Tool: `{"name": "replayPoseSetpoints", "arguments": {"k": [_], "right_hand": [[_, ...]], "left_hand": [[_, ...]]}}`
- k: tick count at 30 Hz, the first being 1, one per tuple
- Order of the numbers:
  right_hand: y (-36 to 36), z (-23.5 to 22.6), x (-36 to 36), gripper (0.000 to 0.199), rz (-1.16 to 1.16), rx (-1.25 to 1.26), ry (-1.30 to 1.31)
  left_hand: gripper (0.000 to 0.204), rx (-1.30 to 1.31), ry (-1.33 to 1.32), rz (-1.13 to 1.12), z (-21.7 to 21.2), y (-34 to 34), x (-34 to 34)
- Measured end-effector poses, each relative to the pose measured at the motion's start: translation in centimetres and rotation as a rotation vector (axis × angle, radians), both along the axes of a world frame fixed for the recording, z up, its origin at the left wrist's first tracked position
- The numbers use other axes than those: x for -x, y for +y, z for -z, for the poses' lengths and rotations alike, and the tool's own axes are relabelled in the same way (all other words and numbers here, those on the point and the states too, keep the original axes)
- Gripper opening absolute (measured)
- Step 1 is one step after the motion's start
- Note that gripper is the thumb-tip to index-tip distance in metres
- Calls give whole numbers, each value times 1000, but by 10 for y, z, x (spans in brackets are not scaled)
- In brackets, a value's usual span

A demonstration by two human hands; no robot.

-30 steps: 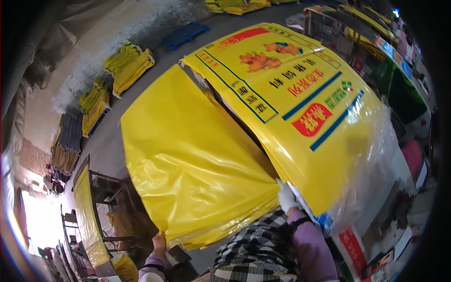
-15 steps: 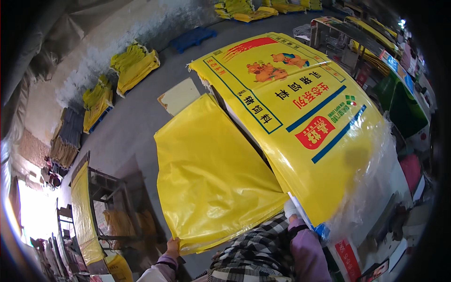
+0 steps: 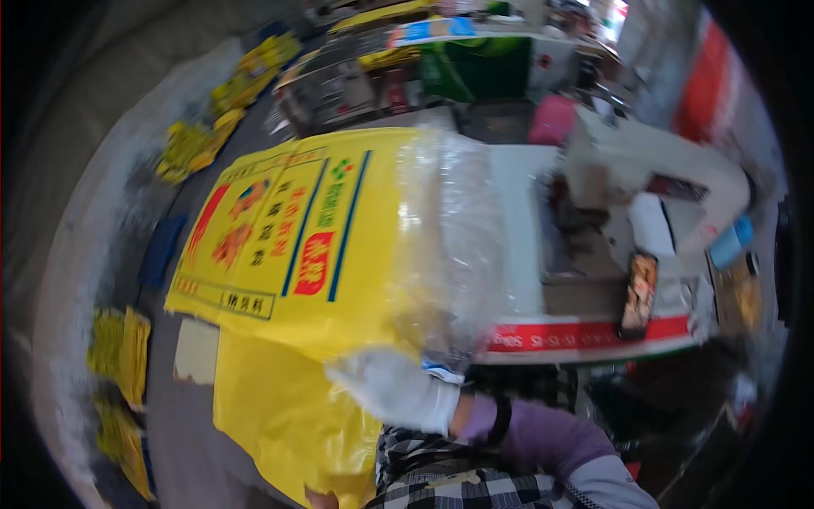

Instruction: Sewing the top edges of industrial plastic bags using a stationary sewing machine and stacking the finished bags.

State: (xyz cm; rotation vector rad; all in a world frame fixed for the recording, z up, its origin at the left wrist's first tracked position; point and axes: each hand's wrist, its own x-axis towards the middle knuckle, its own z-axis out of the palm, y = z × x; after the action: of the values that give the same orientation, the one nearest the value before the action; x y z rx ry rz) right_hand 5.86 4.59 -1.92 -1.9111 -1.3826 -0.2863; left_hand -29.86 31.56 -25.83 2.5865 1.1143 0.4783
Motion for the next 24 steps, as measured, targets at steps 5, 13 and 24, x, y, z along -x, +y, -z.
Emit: {"name": "replayPoseSetpoints", "arguments": {"k": [5, 13, 24], "right_hand": [[-76, 32, -97, 29, 708, 134, 469], [-89, 95, -68, 30, 875, -457, 709], [-94, 65, -82, 32, 999, -371, 496]], "left_hand": [[24, 80, -214, 707, -158, -73, -241], [19, 1041, -72, 832, -199, -183, -458], [8, 815, -400, 809, -222, -166, -435]]}}
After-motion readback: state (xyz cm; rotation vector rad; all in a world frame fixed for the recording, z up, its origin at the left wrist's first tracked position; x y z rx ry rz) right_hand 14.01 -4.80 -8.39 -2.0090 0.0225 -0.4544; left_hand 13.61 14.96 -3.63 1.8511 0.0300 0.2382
